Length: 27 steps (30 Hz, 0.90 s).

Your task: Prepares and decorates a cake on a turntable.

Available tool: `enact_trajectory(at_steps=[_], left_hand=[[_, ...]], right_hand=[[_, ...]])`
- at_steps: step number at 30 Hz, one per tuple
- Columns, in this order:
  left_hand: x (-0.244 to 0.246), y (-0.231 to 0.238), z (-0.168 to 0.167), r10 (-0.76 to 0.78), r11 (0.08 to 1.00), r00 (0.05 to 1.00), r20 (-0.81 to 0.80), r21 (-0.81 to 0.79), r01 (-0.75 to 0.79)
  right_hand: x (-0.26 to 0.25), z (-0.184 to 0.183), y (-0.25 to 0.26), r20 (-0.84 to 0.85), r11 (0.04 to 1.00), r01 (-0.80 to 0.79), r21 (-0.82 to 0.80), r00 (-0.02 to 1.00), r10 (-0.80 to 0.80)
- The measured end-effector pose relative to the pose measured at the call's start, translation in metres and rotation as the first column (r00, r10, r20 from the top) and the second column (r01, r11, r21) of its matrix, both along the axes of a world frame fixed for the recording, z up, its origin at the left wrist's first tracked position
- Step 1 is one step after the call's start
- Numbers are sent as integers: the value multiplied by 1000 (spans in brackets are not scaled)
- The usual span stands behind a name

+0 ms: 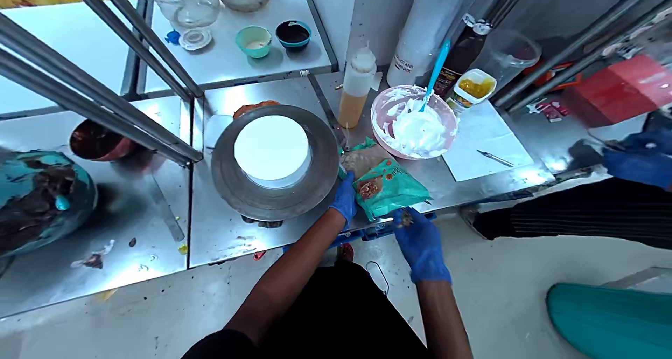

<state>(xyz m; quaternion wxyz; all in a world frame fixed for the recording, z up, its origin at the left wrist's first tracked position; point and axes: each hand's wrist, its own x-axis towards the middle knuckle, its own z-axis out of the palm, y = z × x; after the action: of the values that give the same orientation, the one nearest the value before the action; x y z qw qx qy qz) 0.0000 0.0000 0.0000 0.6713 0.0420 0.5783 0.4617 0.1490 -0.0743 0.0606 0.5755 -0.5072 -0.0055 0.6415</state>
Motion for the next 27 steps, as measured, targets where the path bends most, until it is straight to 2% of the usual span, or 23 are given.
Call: enact_trajectory(at_steps=[2,5,7,9,11,13,14,16,17,21,24,27], left_hand=[[-3,1,-4,-28,999,999,-35,22,29],[-17,-9,-11,-94,988,995,12,126,92],[-42,-27,-16,-218,955,975,36,212,206],[-72,-52,-17,-294,931,956,15,231,283],[-100,-84,-11,-197,962,978,60,204,181],[-131,-117,0,6,980,979,201,193,-45],[-145,-127,9,153,967,961,228,164,-193],[-168,-132,34,445,870,874,195,135,-473],[-179,-132,43,505,831,849,154,180,-527],[-193,-130,67,559,754,829,-21,430,-497],[-190,-128,65,614,725,788,-46,428,-540],[-192,-137,61,570,757,822,-11,396,-520]], right_hand=[[11,17,-17,0,996,79,29,997,-79],[9,53,-21,-13,974,155,162,988,-155],[-13,72,-7,-17,964,114,239,993,-114],[-44,81,11,12,965,20,262,1000,-23],[-76,81,26,29,964,-93,249,996,88],[-102,76,41,23,960,-166,227,986,165],[-110,73,49,14,961,-164,224,986,165],[-117,69,64,67,963,-146,228,989,134],[-116,68,69,113,958,-143,249,987,118],[-110,57,82,336,928,-130,350,942,5],[-125,57,78,367,908,-218,356,927,79],[-135,60,82,289,924,-206,322,951,112]])
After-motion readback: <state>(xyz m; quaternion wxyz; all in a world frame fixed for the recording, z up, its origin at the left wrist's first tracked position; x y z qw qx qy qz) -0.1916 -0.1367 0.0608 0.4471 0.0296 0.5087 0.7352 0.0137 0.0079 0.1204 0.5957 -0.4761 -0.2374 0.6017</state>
